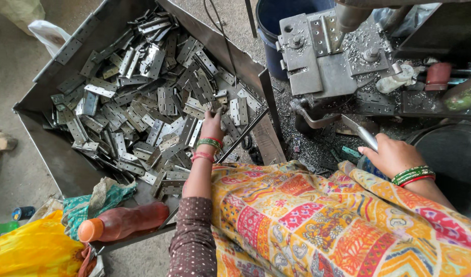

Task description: The person operates a manual press machine to process metal hinge components. They pick each piece from a metal bin, place it under the press, activate the lever, and return the processed piece to the bin.

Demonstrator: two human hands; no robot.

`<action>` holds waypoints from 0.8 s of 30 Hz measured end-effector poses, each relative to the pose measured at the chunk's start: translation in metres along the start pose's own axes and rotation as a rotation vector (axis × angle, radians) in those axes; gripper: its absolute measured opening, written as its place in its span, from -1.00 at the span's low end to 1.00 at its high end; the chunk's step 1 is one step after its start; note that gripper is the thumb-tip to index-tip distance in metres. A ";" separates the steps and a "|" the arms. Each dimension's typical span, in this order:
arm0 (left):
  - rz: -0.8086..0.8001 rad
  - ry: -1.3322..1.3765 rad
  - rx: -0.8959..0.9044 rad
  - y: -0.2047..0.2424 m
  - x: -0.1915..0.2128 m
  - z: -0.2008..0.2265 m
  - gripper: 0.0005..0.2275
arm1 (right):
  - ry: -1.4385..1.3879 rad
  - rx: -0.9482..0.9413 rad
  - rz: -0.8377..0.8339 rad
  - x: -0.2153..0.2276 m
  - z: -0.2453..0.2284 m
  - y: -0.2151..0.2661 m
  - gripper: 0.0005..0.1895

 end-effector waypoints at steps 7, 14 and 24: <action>-0.212 -0.332 -0.173 0.008 0.002 0.017 -0.13 | 0.012 0.000 0.007 -0.001 0.000 -0.001 -0.43; -0.282 -0.263 -0.043 -0.026 -0.018 0.004 -0.28 | -0.009 -0.009 -0.003 0.001 -0.001 0.002 -0.45; 0.222 0.305 -0.136 0.035 -0.010 -0.036 -0.62 | -0.026 0.020 0.006 -0.005 0.001 0.000 -0.45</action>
Point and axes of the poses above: each hand's wrist, its own y-axis away from the middle knuckle, its own x-axis out of the back of the hand, z = x × y, the point moved 4 cm from there along -y, towards the middle knuckle, and after that the axes turned 6 degrees about -x, right-handed, at the moved point
